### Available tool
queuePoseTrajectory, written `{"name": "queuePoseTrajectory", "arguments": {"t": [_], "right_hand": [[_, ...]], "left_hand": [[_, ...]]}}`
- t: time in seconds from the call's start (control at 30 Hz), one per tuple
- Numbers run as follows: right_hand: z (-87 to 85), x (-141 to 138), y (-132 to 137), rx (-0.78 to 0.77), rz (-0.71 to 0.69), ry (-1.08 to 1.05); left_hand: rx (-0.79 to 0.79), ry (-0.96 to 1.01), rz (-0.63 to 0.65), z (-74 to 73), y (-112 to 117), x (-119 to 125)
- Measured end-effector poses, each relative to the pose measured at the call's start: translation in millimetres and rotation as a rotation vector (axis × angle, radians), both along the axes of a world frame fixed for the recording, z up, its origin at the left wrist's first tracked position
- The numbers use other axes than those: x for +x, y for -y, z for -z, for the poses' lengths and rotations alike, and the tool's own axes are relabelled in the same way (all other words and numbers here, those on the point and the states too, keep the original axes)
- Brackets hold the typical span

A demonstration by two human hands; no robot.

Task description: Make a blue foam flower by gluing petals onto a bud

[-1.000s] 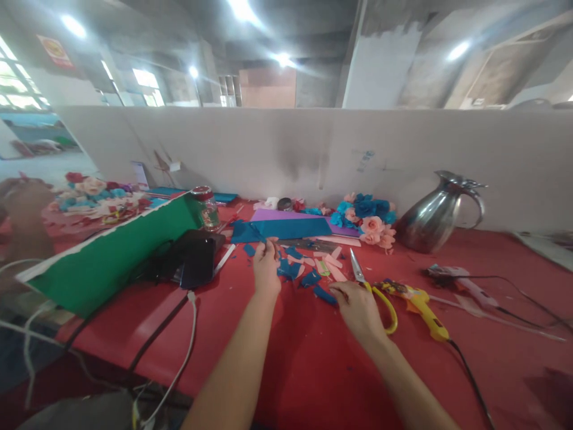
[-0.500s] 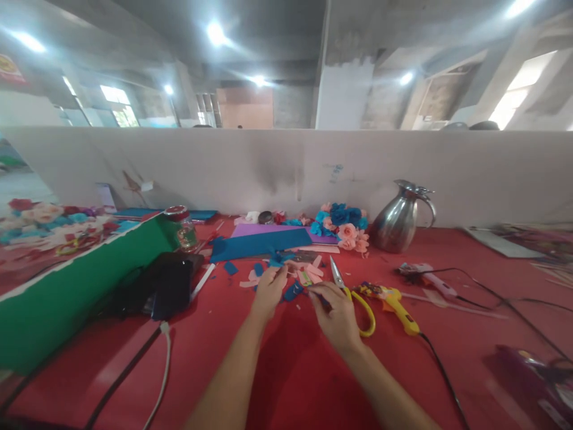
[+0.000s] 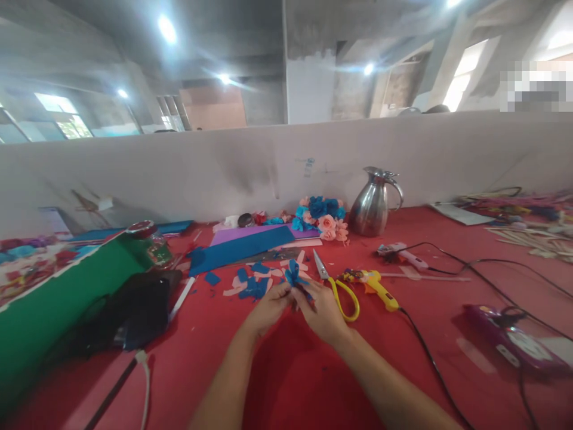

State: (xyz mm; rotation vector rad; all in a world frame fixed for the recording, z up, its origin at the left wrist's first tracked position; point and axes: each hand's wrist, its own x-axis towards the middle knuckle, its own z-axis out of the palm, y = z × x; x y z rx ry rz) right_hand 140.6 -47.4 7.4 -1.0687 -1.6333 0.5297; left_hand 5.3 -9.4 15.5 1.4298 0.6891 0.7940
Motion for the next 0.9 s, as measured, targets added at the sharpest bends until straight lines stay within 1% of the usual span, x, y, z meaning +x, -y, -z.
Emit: {"name": "queuePoseTrajectory", "arguments": {"t": [0.03, 0.1, 0.17, 0.27, 0.33, 0.4, 0.47, 0.53, 0.6, 0.63, 0.67, 0.83, 0.9], "right_hand": [[0.5, 0.4, 0.3, 0.010, 0.059, 0.048], [2.1, 2.3, -0.3, 0.025, 0.139, 0.060], [3.9, 5.1, -1.8, 0.038, 0.174, 0.019], [5.1, 9.0, -3.7, 0.045, 0.224, 0.046], [5.2, 9.8, -4.0, 0.016, 0.252, 0.094], [5.3, 9.1, -3.4, -0.020, 0.247, 0.135], [5.7, 8.0, -2.4, -0.051, 0.229, 0.186], [6.8, 7.2, -1.5, -0.084, 0.221, 0.254], [9.0, 6.6, -0.9, -0.125, 0.223, 0.353], [10.5, 6.2, -0.8, -0.150, 0.229, 0.408], [12.4, 5.6, -0.8, -0.177, 0.238, 0.465], [20.3, -1.7, -0.5, -0.257, 0.268, 0.701], [20.9, -3.8, -0.2, -0.270, 0.265, 0.750]], "left_hand": [[0.005, -0.005, 0.003, 0.5, 0.0, 1.0], [0.023, 0.005, -0.024, 1.8, -2.2, 2.0], [0.023, 0.046, -0.112, 2.6, -7.1, 0.3], [-0.005, 0.177, -0.350, 0.2, -17.3, -10.1], [0.014, 0.299, -0.513, -4.0, -24.4, -21.8], [0.032, 0.402, -0.663, -8.1, -30.8, -35.1], [0.012, 0.448, -0.845, -10.4, -36.3, -47.3], [-0.006, 0.453, -1.035, -10.5, -40.7, -56.8], [-0.027, 0.443, -1.167, -9.3, -43.6, -63.0], [-0.042, 0.437, -1.192, -8.7, -44.4, -64.9], [-0.061, 0.432, -1.188, -8.1, -44.8, -66.1], [-0.152, 0.370, -0.995, -7.4, -42.7, -64.0], [-0.148, 0.362, -0.973, -7.2, -42.3, -62.8]]}}
